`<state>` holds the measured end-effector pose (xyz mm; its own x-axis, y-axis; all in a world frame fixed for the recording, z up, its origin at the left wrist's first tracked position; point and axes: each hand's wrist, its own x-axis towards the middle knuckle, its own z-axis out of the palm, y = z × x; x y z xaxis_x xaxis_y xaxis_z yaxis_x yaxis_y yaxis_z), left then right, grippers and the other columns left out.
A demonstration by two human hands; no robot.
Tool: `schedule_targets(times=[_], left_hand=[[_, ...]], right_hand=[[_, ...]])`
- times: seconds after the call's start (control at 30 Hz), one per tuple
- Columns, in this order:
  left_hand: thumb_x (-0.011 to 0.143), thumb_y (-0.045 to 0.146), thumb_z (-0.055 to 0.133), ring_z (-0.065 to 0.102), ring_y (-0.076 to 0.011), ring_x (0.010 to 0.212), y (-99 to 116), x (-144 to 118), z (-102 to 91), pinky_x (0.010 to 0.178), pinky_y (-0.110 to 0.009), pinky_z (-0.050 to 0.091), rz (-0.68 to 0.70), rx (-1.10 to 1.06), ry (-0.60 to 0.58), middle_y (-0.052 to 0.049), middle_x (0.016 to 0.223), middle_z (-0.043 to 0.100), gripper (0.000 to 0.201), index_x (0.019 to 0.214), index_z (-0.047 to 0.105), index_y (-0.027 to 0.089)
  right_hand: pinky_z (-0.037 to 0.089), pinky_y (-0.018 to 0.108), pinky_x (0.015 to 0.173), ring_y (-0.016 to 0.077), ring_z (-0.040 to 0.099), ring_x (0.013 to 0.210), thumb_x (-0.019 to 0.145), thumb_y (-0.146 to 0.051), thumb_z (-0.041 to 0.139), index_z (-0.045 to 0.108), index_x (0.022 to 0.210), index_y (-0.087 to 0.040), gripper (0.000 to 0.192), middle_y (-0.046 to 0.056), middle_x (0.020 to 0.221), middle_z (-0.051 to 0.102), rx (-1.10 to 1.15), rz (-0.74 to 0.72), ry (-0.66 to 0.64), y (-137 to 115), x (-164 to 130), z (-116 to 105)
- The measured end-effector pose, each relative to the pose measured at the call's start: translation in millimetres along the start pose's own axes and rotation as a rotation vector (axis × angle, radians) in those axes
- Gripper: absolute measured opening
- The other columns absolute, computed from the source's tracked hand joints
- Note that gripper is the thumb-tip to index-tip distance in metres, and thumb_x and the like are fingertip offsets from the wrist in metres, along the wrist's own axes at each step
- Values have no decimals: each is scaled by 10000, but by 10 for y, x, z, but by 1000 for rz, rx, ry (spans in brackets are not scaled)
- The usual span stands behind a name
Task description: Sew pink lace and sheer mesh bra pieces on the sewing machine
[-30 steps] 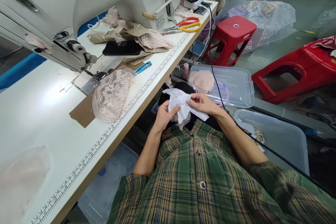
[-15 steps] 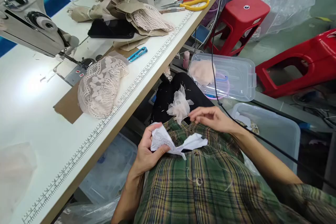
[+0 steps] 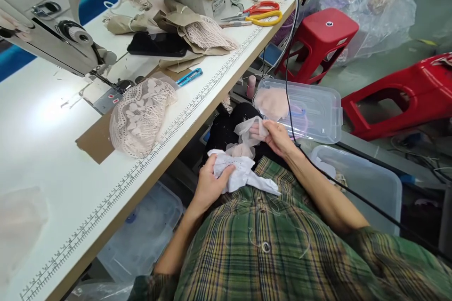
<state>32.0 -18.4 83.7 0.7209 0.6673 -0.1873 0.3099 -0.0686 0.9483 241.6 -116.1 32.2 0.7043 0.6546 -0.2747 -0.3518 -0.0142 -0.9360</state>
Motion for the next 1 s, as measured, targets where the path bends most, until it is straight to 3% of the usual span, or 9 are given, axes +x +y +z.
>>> schedule_targets(times=[0.17,0.27,0.33,0.47,0.57,0.67,0.77,0.87,1.0], left_hand=[[776,168,654,573,-177,675,-93,291,211,661,-261,444,375,328,-271,-14,713,607,63,817,644,215],[834,110,518,627,-203,815,-27,176,150,740,-293,487,553,452,-573,-58,887,656,240,1022,633,207],[848,97,483,640,-212,905,16,28,63,797,-318,508,562,466,-645,-76,991,664,440,1276,513,194],[866,103,475,647,-207,910,8,-229,-76,785,-312,524,607,440,-529,-109,1089,656,675,1490,228,169],[884,89,458,623,-183,788,-57,-311,-101,684,-279,499,756,387,-514,-101,997,677,476,1353,452,168],[889,79,490,568,-159,681,-96,-311,-80,611,-261,450,764,326,-522,-67,817,671,260,1094,624,167],[888,77,530,579,-151,731,-65,-279,-57,653,-261,462,749,300,-523,-67,840,670,192,993,659,171],[857,113,620,596,-201,991,22,-248,-60,821,-327,502,750,369,-389,-123,1140,624,152,961,692,199],[803,116,678,262,-368,1435,80,-207,-78,1107,-582,320,777,519,-254,-106,1587,237,153,910,722,217]], right_hand=[[542,250,483,190,696,645,861,-359,595,558,791,-208,171,65,726,727,241,145,63,-280,117,-91],[505,202,404,149,642,507,819,-374,661,589,753,-195,205,44,638,705,253,155,83,-419,101,-172],[487,180,381,121,603,450,770,-421,725,617,725,-185,263,29,600,689,239,125,55,-469,46,-207],[495,174,414,113,613,479,729,-557,755,643,686,-171,404,34,615,693,84,53,-177,-457,-161,-156],[508,179,453,116,627,520,778,-620,684,659,713,-165,460,43,640,701,-62,65,-321,-384,-286,-70],[535,209,470,139,651,568,754,-647,687,656,741,-181,467,51,725,726,-18,89,-273,-299,-267,-43],[549,232,480,169,675,624,727,-633,717,648,753,-191,449,67,783,735,47,107,-235,-243,-164,-61],[545,238,486,176,673,636,747,-621,703,639,755,-187,439,75,776,725,44,115,-242,-242,-163,-44],[500,224,490,140,620,579,802,-634,641,615,780,-183,453,29,702,680,-73,124,-482,-328,-442,22]])
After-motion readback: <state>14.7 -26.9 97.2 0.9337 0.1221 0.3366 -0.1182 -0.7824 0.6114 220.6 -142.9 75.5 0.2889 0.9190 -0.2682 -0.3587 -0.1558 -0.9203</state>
